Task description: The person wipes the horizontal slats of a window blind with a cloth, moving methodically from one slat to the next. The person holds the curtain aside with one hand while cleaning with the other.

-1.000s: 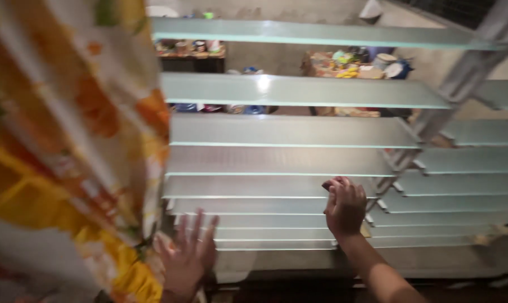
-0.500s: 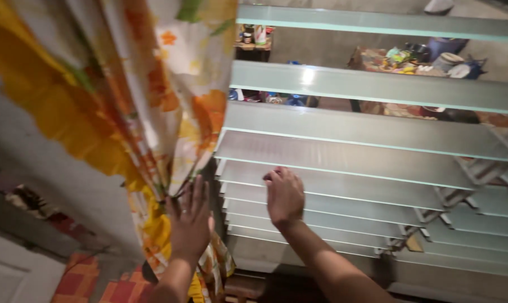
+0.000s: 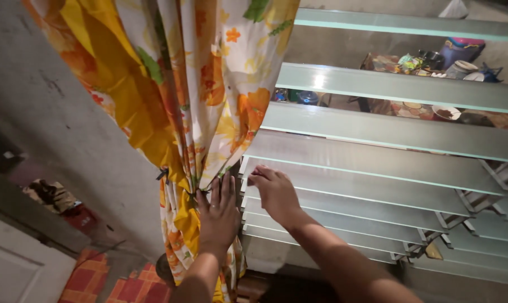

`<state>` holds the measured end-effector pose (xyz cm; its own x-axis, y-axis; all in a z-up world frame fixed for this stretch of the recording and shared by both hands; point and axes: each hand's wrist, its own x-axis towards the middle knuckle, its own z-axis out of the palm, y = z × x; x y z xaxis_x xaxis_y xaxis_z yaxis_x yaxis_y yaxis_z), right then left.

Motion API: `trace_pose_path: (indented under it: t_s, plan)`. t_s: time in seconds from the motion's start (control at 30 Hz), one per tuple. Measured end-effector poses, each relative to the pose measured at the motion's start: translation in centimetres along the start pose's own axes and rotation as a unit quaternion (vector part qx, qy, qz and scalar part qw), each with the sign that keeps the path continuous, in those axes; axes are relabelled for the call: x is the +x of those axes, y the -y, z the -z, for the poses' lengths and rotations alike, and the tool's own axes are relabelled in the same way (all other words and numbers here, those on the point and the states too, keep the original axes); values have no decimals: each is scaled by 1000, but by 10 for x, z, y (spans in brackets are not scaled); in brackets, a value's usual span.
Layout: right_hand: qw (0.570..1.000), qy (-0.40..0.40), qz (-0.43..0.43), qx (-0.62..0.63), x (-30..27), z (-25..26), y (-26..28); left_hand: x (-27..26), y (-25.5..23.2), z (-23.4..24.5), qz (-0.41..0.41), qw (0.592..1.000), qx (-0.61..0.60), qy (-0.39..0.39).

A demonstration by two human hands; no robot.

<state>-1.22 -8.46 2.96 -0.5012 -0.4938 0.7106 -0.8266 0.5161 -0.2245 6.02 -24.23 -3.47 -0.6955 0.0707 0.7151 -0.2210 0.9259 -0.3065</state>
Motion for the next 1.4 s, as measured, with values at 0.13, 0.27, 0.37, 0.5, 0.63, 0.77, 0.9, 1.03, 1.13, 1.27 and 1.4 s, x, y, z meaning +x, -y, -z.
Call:
trace_pose_path:
  t_s: [0.13, 0.27, 0.37, 0.5, 0.63, 0.77, 0.9, 1.03, 1.13, 1.27, 1.4]
  plan:
    - [998, -26, -63, 16, 11, -42, -20, 4, -3, -10, 2, 998, 12, -60]
    - [993, -20, -94, -66, 27, -78, -11, 4, -1, -20, 3, 994, 11, -113]
    - [997, 55, -41, -28, 29, -59, -18, 4, 3, -27, -19, 994, 14, -111]
    - [999, 26, -21, 8, 32, -22, 7, 3, 10, -45, -29, 992, 59, -111]
    - [989, 34, -139, 21, 41, -52, -2, 2, 18, -46, -50, 992, 35, -106]
    - [941, 186, -280, 24, 54, -51, -16, -2, 18, -53, -62, 994, 49, -78]
    - [983, 53, -37, 174, 44, -13, -4, -1, 18, -49, -60, 997, -1, -49]
    - [998, -3, 24, 59, 44, -20, 3, 1, 21, -50, -67, 995, 4, -76]
    - [998, -18, 56, -37, 42, -25, 8, 2, 20, -49, -61, 993, -16, -97]
    - [989, -7, 51, -140, 43, -41, 4, 7, 22, -33, -59, 994, 0, -97]
    - [994, 72, -75, -34, 49, -23, 2, -2, 18, -48, -59, 995, -18, -78]
